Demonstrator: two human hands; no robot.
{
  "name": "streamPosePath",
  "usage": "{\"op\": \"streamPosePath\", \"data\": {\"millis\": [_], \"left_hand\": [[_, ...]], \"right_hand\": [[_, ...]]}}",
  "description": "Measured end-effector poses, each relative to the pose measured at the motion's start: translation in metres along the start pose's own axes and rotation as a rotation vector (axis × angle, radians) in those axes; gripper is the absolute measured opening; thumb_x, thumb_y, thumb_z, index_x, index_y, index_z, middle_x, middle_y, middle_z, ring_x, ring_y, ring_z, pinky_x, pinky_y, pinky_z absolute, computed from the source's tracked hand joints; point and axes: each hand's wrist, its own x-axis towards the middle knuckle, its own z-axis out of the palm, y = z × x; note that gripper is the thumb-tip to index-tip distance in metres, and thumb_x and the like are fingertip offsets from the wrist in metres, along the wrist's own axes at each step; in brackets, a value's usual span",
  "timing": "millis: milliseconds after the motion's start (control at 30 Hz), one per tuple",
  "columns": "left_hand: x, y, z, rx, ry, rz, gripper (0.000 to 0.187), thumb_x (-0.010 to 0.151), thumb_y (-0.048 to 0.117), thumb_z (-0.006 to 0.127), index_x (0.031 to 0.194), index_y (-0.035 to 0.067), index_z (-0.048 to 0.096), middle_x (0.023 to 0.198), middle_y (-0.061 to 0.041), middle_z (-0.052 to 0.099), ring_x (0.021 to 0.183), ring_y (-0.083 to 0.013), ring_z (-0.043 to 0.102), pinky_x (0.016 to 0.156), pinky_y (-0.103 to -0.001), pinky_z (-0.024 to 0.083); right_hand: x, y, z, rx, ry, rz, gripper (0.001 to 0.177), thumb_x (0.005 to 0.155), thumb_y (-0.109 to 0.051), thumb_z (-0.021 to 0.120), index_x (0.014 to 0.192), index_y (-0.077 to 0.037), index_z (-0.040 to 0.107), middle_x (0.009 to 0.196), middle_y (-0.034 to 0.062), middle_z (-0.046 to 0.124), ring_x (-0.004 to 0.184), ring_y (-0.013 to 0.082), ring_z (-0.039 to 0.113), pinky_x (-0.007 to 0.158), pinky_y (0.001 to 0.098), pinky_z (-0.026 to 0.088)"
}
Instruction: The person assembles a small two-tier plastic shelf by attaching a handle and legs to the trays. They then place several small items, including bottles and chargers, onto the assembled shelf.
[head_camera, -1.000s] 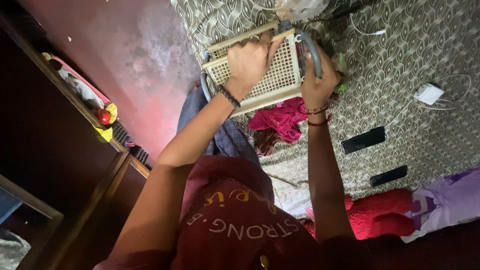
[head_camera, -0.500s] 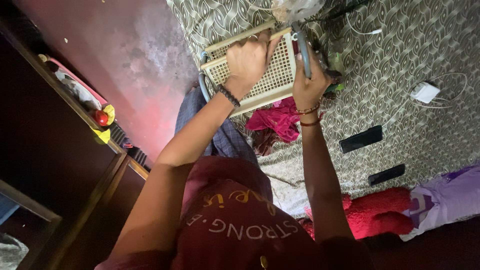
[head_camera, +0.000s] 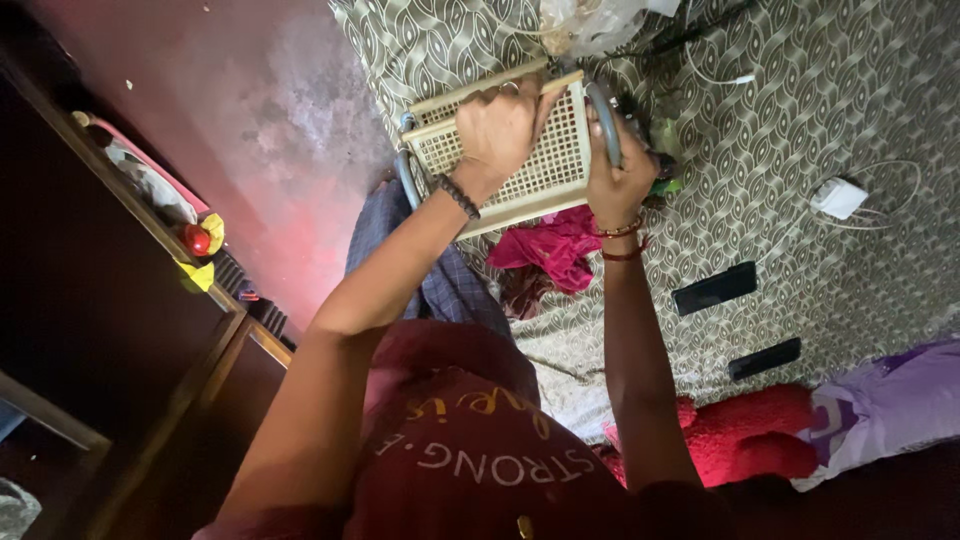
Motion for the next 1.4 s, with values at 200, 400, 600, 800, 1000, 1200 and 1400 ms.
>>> {"op": "streamPosePath", "data": {"millis": [200, 400, 600, 800, 1000, 1200, 1400], "left_hand": [[0.005, -0.002, -0.004, -0.026, -0.028, -0.046, 0.038, 0.101, 0.045, 0.061, 0.096, 0.012, 0.079, 0.045, -0.003, 0.058, 0.032, -0.0158, 0.051, 0.032, -0.035, 0.038], [0.008, -0.018, -0.018, -0.079, -0.020, -0.057, 0.041, 0.104, 0.048, 0.063, 0.087, 0.012, 0.073, 0.053, -0.001, 0.060, 0.040, -0.0146, 0.053, 0.038, -0.035, 0.038], [0.014, -0.023, -0.027, -0.106, -0.103, -0.166, 0.039, 0.099, 0.048, 0.066, 0.087, 0.013, 0.076, 0.046, -0.002, 0.057, 0.032, -0.0151, 0.048, 0.031, -0.036, 0.031], [0.029, -0.003, -0.038, -0.054, -0.159, -0.055, 0.041, 0.096, 0.052, 0.068, 0.112, 0.014, 0.073, 0.079, -0.010, 0.065, 0.067, -0.0261, 0.060, 0.048, -0.037, 0.043], [-0.012, 0.047, -0.080, 0.033, -0.381, 0.221, 0.081, 0.079, 0.061, 0.081, 0.136, 0.007, 0.061, 0.147, -0.017, 0.044, 0.139, -0.0393, 0.043, 0.117, -0.066, 0.037], [-0.047, 0.064, -0.060, 0.061, -0.313, 0.149, 0.058, 0.073, 0.034, 0.079, 0.121, 0.003, 0.071, 0.140, -0.020, 0.059, 0.128, -0.0423, 0.055, 0.106, -0.061, 0.043], [-0.059, 0.034, -0.035, -0.093, -0.184, 0.229, 0.010, 0.091, 0.008, 0.066, 0.091, 0.000, 0.072, 0.136, -0.026, 0.064, 0.125, -0.0365, 0.066, 0.097, -0.050, 0.060]], "right_hand": [[0.004, -0.008, -0.003, 0.017, -0.037, -0.036, 0.026, 0.105, -0.006, 0.069, 0.130, 0.001, 0.071, 0.099, 0.0085, 0.078, 0.078, 0.0077, 0.064, 0.069, 0.0242, 0.049], [0.011, -0.029, -0.017, 0.262, -0.184, -0.096, 0.045, 0.105, -0.008, 0.070, 0.146, 0.000, 0.056, 0.133, 0.0140, 0.068, 0.113, 0.0192, 0.069, 0.095, 0.0335, 0.059], [-0.009, -0.014, -0.043, 0.446, -0.259, -0.012, 0.052, 0.102, -0.004, 0.064, 0.151, 0.002, 0.049, 0.151, 0.0186, 0.056, 0.138, 0.0300, 0.058, 0.118, 0.0456, 0.051], [-0.025, 0.037, -0.026, 0.049, -0.191, 0.311, 0.036, 0.102, -0.014, 0.072, 0.137, -0.008, 0.068, 0.112, 0.0097, 0.078, 0.082, 0.0129, 0.068, 0.060, 0.0278, 0.051], [-0.027, 0.039, -0.035, 0.196, -0.174, 0.260, 0.038, 0.107, -0.013, 0.070, 0.143, -0.003, 0.063, 0.118, 0.0087, 0.075, 0.093, 0.0073, 0.066, 0.075, 0.0215, 0.053], [-0.036, 0.046, -0.032, 0.641, -0.229, 0.245, 0.048, 0.106, -0.005, 0.068, 0.151, 0.003, 0.052, 0.144, 0.0156, 0.066, 0.132, 0.0225, 0.066, 0.105, 0.0300, 0.055], [-0.044, 0.016, -0.014, 0.315, -0.390, -0.006, 0.094, 0.080, -0.002, 0.085, 0.158, 0.002, 0.031, 0.158, 0.0221, 0.041, 0.143, 0.0321, 0.048, 0.107, 0.0397, 0.049]]}}
